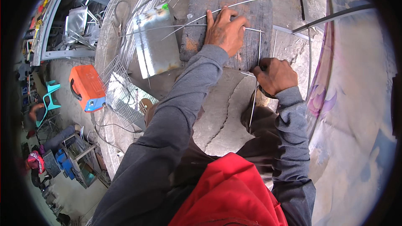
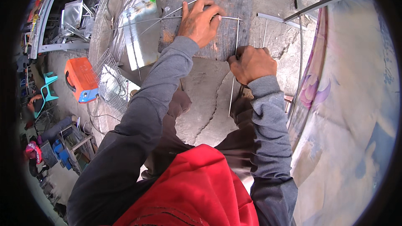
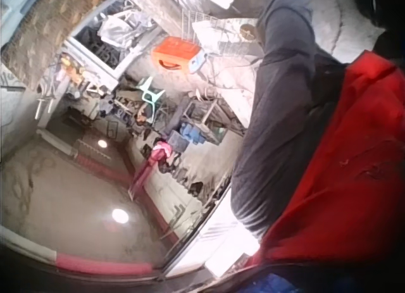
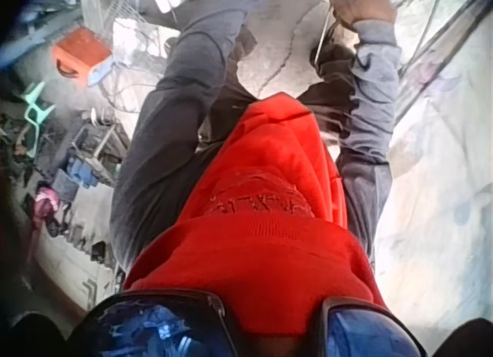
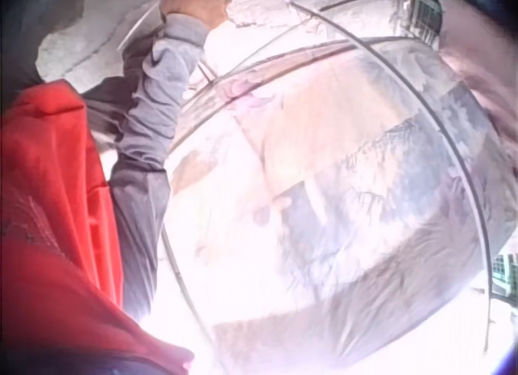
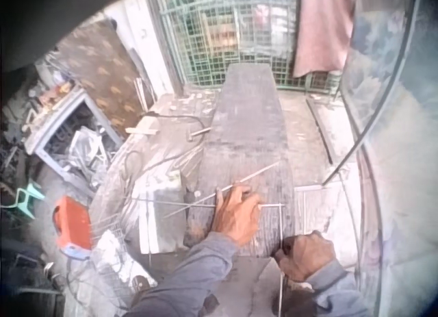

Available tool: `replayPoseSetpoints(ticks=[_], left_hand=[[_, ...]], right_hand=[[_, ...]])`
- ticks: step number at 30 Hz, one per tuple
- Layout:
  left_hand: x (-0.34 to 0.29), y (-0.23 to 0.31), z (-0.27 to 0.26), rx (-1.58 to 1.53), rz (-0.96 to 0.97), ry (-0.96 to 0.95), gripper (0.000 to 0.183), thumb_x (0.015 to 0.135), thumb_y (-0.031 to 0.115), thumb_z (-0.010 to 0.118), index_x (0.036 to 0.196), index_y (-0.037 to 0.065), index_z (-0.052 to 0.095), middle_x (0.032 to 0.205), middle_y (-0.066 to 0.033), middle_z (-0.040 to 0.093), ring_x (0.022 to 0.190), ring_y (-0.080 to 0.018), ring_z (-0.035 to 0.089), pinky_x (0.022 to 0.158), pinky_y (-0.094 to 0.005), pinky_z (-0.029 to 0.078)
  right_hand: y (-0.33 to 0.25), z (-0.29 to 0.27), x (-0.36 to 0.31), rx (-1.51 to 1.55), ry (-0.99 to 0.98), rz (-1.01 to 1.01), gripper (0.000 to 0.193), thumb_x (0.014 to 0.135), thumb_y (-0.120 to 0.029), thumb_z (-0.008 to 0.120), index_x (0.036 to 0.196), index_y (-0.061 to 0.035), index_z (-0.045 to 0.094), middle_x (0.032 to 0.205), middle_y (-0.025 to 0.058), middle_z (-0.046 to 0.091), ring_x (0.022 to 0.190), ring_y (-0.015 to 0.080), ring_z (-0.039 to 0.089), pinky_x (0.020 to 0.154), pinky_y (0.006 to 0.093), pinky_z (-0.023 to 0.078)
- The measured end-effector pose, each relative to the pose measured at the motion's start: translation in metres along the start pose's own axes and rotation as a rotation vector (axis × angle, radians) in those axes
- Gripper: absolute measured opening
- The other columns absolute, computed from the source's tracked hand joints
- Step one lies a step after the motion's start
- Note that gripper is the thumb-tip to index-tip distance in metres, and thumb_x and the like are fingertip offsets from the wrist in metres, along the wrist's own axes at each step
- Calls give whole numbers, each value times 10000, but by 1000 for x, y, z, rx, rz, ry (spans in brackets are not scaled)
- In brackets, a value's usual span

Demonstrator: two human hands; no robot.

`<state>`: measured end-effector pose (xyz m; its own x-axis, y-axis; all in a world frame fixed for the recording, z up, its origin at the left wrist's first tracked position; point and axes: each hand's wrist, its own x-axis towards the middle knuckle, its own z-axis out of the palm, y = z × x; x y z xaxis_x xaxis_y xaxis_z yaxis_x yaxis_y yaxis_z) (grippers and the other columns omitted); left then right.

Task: Measure metal rods and assemble a wire cage structure on a fabrication floor.

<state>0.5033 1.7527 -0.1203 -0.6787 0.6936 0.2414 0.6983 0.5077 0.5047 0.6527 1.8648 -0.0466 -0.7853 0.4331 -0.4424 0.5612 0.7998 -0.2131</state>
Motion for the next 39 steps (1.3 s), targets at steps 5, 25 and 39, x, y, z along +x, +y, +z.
replayPoseSetpoints(ticks=[5,25,39], left_hand=[[1,1,0,17,2,0,146,930,229,605,1058,226,675,1306,-85,517,1382,-367,371,1162,-660,121],[0,13,-4,81,-35,44,133,885,198,672,999,251,720,1203,-62,539,1237,-289,491,1138,-568,231],[0,15,-6,54,-50,39,140,891,208,659,998,262,732,982,-22,575,1053,-234,537,956,-403,366]], right_hand=[[3,6,1,-5,38,-34,357,807,-418,636,921,-100,750,910,185,713,947,374,662,804,460,552],[4,-7,1,53,-71,50,357,825,-427,637,1038,-166,753,976,183,715,983,366,668,876,447,536],[10,-6,-3,-10,-8,-83,328,845,-366,606,984,-93,721,917,169,714,931,386,665,864,470,520]])
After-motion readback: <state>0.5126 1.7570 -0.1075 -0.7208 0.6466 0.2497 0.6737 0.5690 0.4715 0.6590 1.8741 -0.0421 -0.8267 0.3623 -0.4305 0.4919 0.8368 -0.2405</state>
